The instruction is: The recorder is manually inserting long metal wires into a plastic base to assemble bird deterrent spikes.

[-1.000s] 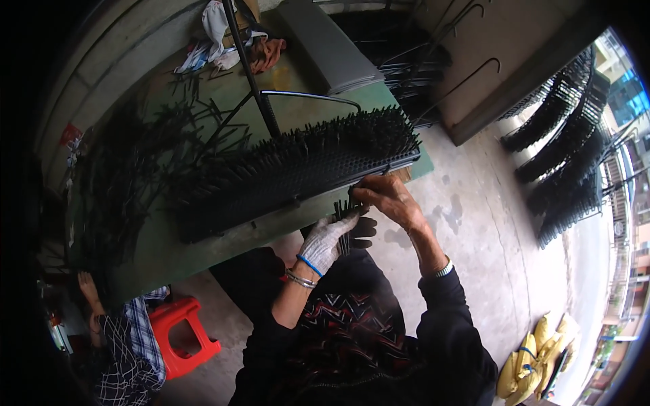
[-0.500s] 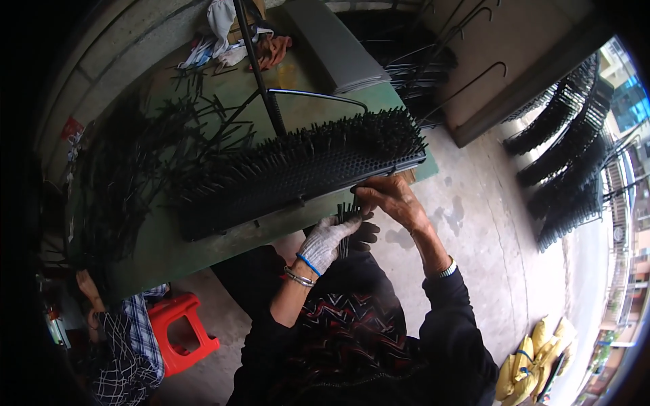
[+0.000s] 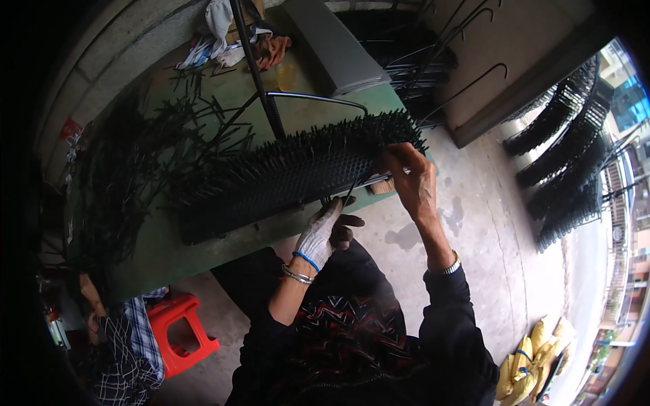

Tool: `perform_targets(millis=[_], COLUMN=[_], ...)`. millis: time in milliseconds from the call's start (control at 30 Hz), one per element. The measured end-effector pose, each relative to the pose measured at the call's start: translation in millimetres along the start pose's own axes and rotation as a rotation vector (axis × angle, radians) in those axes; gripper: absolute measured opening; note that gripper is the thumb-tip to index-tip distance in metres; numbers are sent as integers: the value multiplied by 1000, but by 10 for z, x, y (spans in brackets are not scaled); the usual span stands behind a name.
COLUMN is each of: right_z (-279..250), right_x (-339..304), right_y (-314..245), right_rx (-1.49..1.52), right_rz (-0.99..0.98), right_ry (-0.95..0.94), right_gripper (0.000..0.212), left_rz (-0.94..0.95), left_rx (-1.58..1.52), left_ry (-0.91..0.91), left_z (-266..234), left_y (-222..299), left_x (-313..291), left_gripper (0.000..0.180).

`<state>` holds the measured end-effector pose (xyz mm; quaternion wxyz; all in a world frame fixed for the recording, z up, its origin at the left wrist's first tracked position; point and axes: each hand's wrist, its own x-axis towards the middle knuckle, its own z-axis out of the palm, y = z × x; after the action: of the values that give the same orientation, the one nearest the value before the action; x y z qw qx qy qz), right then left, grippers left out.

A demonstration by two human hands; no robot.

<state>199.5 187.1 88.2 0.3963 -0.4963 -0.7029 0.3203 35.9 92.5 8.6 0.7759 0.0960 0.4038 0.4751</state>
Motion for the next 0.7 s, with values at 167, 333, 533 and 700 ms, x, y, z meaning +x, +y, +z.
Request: perform_targets(millis=[167, 333, 533, 700], right_z=[173, 292, 378, 398], right_x=[166, 288, 292, 266], right_y=[55, 276, 282, 330], right_rx=[-122, -183, -224, -226], right_rz=[-172, -304, -322, -317], right_ry=[221, 283, 287, 332], right_gripper=[13, 13, 12, 13], left_rz=[26, 12, 25, 52], left_rx=[-42, -117, -255, -263], left_ry=[87, 42, 1, -8], left_z=[75, 36, -39, -30], left_y=[9, -38, -137, -164], left_x=[81, 176, 194, 229], left_gripper=[30, 30, 25, 24])
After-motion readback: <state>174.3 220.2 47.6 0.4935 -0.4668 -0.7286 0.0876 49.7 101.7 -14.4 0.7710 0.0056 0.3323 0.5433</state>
